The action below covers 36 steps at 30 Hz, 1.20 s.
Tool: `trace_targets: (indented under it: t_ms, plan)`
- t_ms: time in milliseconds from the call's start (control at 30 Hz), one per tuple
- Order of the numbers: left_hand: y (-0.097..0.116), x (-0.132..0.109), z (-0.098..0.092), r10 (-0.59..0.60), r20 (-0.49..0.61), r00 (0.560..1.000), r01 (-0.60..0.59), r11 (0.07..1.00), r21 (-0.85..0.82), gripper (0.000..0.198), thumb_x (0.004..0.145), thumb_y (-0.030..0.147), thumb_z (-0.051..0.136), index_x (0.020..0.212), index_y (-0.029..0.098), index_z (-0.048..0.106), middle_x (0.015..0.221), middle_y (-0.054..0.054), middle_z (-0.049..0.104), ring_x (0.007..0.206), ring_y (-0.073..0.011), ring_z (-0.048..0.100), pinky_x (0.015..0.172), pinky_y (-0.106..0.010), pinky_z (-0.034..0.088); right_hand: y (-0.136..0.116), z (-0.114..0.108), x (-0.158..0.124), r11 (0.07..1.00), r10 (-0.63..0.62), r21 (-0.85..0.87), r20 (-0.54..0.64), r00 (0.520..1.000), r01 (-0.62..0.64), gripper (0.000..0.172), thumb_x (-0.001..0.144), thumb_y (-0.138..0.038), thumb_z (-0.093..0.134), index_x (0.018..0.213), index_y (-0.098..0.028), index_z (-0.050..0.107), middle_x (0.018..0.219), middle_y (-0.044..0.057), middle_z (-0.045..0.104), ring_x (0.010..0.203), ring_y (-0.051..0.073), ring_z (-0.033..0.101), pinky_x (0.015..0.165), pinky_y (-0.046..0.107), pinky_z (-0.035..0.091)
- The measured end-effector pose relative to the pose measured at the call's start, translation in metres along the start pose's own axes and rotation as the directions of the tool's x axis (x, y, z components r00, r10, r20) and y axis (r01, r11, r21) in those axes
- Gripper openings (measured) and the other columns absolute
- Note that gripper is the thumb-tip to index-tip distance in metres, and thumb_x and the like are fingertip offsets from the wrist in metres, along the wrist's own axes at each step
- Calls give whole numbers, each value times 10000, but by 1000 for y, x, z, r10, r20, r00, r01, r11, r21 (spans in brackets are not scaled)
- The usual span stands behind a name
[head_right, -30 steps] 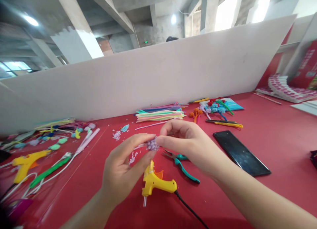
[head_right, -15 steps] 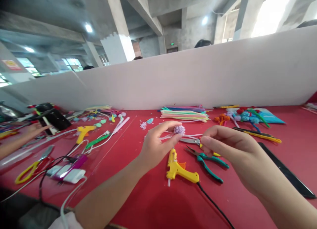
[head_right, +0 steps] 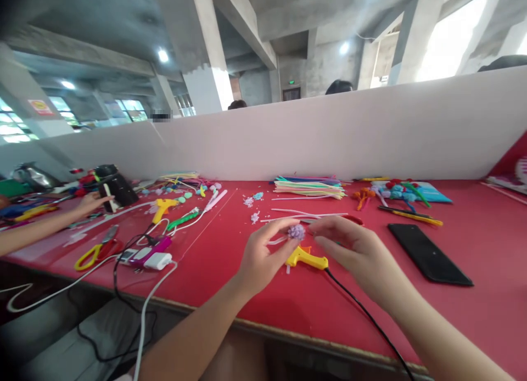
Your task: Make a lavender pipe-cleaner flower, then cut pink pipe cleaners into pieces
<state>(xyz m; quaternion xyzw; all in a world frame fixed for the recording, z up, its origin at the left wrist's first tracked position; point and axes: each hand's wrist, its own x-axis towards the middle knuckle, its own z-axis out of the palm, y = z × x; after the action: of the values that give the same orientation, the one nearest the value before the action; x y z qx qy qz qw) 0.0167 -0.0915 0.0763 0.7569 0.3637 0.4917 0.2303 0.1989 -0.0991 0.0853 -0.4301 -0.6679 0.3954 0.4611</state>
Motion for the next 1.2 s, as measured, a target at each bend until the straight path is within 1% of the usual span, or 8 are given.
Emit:
trace_targets:
  t_ms: [100,167,333,400,467,600,733,1200]
  plan:
    - [15,-16,2,-1,-17,1000,0,999,-52,228,817,215,523,1040,226,570,1038,-36,639,962,-160,589,854,-294,475,-14,12,-17,996,-82,-20,-37,996,82,192,801,-336,561,936,-200,574,953,59,626,912,206,575,827,339,452]
    - [24,-27,3,-6,-54,999,2,997,-79,239,814,217,530,1050,221,573,1037,-40,640,965,-165,592,846,-291,478,-22,21,-30,984,-172,-74,-106,979,164,148,811,-283,543,931,-200,568,939,54,619,887,194,579,804,333,461]
    - [45,-53,4,19,-139,990,-33,994,-100,268,807,215,547,1073,228,574,1065,-45,634,999,-178,583,856,-288,474,-37,39,-65,906,-398,-262,-260,880,332,102,810,-182,512,889,-213,570,898,56,612,860,191,570,766,333,469]
    - [52,-60,4,59,-142,988,-69,995,-67,285,808,199,545,1089,234,568,1079,-48,627,1015,-181,574,863,-294,471,-43,42,-77,867,-470,-324,-280,837,378,119,801,-149,512,882,-220,564,900,54,613,870,190,570,780,331,467]
    - [56,-65,3,111,-147,983,-112,994,3,311,803,181,547,1108,241,561,1082,-54,623,1019,-186,567,873,-310,468,-48,43,-85,831,-521,-372,-264,812,412,149,792,-122,512,890,-224,556,901,49,613,870,184,574,790,322,465]
    - [57,-69,3,212,-146,966,-193,972,132,359,795,157,551,1142,249,540,1088,-64,619,1024,-198,560,883,-334,470,-51,41,-90,793,-557,-431,-230,798,430,182,786,-95,499,909,-222,541,890,50,610,851,177,578,777,305,468]
    - [52,-69,5,279,-142,950,-251,950,186,370,801,148,537,1157,249,524,1086,-76,615,1023,-206,554,890,-371,469,-48,41,-90,776,-572,-464,-231,787,428,170,784,-97,489,889,-223,535,876,51,604,837,180,575,762,309,473]
    - [55,-76,-4,259,-141,955,-229,952,202,378,794,130,544,1150,258,531,1066,-61,612,1017,-197,551,884,-334,456,-49,49,-89,729,-604,-518,-180,777,447,177,783,-95,470,887,-222,537,861,51,612,839,186,586,769,317,474]
